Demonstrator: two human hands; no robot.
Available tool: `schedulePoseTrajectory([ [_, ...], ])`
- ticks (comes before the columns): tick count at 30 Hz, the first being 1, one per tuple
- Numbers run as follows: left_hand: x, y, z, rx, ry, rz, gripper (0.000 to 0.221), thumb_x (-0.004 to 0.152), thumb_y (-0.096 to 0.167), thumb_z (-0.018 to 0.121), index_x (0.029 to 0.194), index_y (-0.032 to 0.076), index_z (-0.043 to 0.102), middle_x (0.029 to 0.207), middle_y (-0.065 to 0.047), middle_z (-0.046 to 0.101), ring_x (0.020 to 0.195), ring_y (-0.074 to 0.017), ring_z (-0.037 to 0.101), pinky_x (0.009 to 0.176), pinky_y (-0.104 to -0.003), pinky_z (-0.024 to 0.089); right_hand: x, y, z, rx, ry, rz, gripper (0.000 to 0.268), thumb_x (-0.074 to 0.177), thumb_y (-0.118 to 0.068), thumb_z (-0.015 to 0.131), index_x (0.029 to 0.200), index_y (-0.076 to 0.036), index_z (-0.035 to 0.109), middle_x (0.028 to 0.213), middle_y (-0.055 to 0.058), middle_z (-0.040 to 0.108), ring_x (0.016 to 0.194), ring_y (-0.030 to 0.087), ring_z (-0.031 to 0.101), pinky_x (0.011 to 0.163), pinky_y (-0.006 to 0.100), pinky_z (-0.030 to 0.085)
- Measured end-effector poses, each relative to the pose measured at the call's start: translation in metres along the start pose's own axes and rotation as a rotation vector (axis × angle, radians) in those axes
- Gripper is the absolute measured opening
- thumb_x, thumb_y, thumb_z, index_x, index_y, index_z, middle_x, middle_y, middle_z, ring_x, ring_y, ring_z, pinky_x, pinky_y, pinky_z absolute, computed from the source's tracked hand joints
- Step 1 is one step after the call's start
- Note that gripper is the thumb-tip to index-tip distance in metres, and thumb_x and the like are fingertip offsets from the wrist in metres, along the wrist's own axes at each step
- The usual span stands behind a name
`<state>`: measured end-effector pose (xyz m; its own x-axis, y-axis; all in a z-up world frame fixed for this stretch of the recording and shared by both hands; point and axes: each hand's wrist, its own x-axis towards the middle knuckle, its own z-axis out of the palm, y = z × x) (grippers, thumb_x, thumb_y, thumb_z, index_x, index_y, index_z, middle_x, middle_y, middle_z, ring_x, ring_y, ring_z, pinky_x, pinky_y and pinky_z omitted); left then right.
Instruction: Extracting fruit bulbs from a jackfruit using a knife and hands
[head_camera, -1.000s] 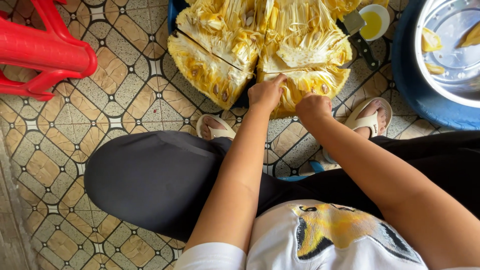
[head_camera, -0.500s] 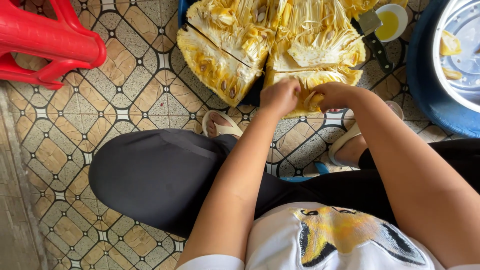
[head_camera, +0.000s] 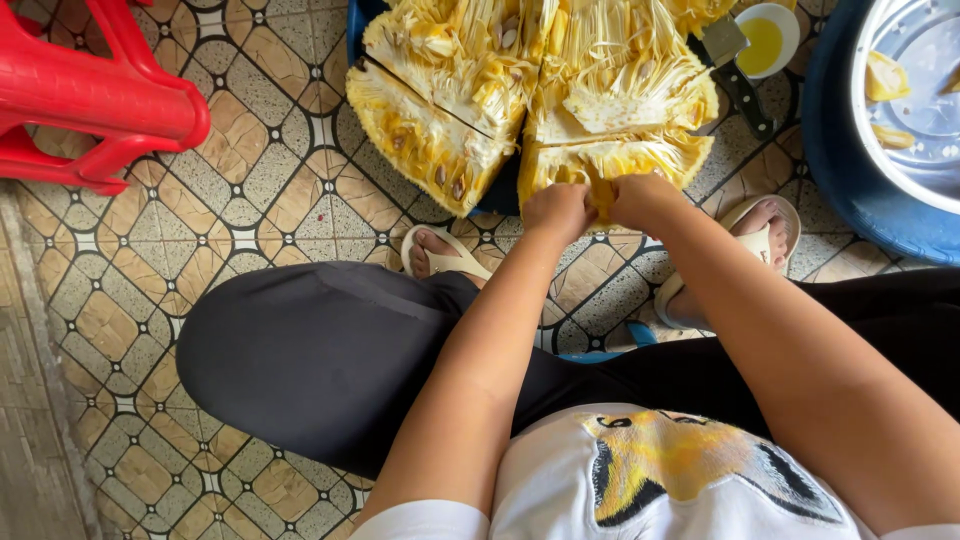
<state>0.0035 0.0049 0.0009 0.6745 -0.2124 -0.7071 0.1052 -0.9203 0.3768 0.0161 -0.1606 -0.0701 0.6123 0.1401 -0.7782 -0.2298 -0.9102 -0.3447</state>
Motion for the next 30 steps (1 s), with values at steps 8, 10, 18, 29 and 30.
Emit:
schedulePoseTrajectory([
  [8, -0.01, -0.003, -0.008, 0.016, -0.063, 0.03, 0.036, 0.1, 0.033, 0.044, 0.125, 0.028, 0.069, 0.136, -0.005, 0.067, 0.132, -0.0325, 0.06, 0.111, -0.05, 0.048, -0.037, -0.048, 0.006, -0.458, 0.109, 0.021, 0.043, 0.1, -0.012, 0.04, 0.129, 0.012, 0.061, 0.112, 0.025, 0.068, 0.098, 0.051, 0.069, 0.067, 0.068, 0.056],
  [10, -0.008, -0.005, -0.003, 0.028, -0.064, 0.036, 0.037, 0.101, 0.032, 0.043, 0.125, 0.027, 0.07, 0.136, -0.006, 0.067, 0.133, -0.0329, 0.06, 0.111, -0.05, 0.048, -0.016, -0.039, 0.023, -0.301, -0.001, 0.247, 0.046, 0.104, -0.01, 0.034, 0.133, 0.019, 0.056, 0.125, 0.032, 0.062, 0.113, 0.06, 0.062, 0.066, 0.081, 0.048],
  [18, -0.01, -0.008, -0.003, -0.057, -0.079, -0.015, 0.041, 0.1, 0.027, 0.04, 0.127, 0.024, 0.071, 0.141, -0.004, 0.064, 0.136, -0.0327, 0.057, 0.112, -0.051, 0.046, 0.008, 0.001, 0.051, -0.494, 0.202, -0.083, 0.026, 0.097, -0.01, 0.057, 0.109, 0.004, 0.075, 0.096, 0.022, 0.074, 0.095, 0.046, 0.075, 0.067, 0.063, 0.059],
  [29, -0.021, -0.006, -0.017, -0.071, -0.026, 0.027, 0.035, 0.096, 0.04, 0.049, 0.116, 0.021, 0.07, 0.131, -0.009, 0.069, 0.131, -0.0325, 0.061, 0.107, -0.048, 0.052, -0.04, 0.011, -0.017, -0.061, 0.256, -0.077, 0.025, 0.078, -0.027, 0.083, 0.096, -0.01, 0.082, 0.095, 0.025, 0.074, 0.099, 0.049, 0.072, 0.087, 0.056, 0.058],
  [30, -0.024, -0.005, -0.02, -0.078, -0.008, 0.027, 0.033, 0.095, 0.038, 0.05, 0.113, 0.02, 0.071, 0.129, -0.01, 0.07, 0.129, -0.0332, 0.062, 0.106, -0.048, 0.053, -0.039, 0.015, -0.019, -0.059, 0.265, -0.068, 0.029, 0.073, -0.032, 0.084, 0.097, -0.015, 0.083, 0.097, 0.024, 0.075, 0.101, 0.048, 0.072, 0.091, 0.055, 0.057],
])
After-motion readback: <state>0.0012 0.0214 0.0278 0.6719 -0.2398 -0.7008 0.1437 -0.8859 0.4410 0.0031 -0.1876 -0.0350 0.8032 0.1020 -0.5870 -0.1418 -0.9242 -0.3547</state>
